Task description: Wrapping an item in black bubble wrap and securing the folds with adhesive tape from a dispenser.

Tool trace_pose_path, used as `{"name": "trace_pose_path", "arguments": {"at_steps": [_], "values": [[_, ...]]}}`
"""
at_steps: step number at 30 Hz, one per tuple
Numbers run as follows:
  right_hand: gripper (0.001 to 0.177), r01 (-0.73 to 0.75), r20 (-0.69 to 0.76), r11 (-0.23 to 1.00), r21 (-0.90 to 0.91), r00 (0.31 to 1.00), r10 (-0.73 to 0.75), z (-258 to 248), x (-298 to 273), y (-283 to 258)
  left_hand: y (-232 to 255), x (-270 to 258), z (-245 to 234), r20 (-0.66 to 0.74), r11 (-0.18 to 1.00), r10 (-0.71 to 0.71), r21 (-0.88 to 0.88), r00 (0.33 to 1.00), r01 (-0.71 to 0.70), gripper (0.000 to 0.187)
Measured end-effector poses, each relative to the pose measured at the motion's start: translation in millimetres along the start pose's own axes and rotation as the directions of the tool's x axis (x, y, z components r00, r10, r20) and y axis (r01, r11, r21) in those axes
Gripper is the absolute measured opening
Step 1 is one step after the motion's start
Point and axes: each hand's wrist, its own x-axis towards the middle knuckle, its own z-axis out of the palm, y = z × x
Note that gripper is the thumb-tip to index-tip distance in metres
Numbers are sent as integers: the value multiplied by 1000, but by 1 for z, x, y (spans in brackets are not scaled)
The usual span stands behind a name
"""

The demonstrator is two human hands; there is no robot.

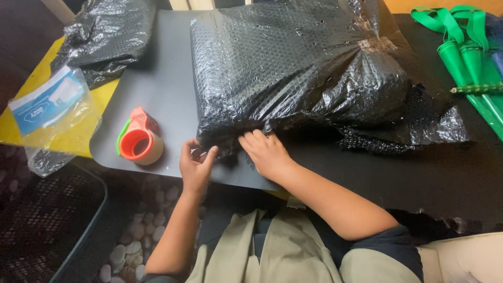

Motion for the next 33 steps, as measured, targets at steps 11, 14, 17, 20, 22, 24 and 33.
{"name": "trace_pose_path", "arguments": {"at_steps": [11, 14, 17, 20, 22, 24, 33], "values": [[28, 137, -376, 820, 555, 921, 100, -74, -38, 44, -2, -11, -24, 161, 853, 394, 303, 905, -425, 66], [25, 25, -503, 895, 445, 834, 227, -74, -49, 69, 2, -8, -31, 193, 762, 501, 362, 843, -536, 61], [28, 0, -507, 941, 338, 842, 182, -52, -53, 80, 14, 3, -34, 332, 598, 610, 403, 719, -693, 53], [34, 58, -466, 983, 175, 884, 31, -36, -51, 73, 1, 21, -33, 454, 374, 689, 444, 565, -814, 55], [39, 68, -410, 993, 91, 912, -25, -27, -47, 68, -7, 31, -33, 487, 277, 704, 482, 517, -831, 61], [25, 58, -489, 998, -13, 871, -57, -14, -39, 68, -2, 42, -32, 631, -40, 708, 485, 318, -874, 49], [17, 247, -652, 966, 79, 746, -137, 12, -10, 57, -36, 63, -31, 588, -91, 769, 491, 253, -866, 30]]}}
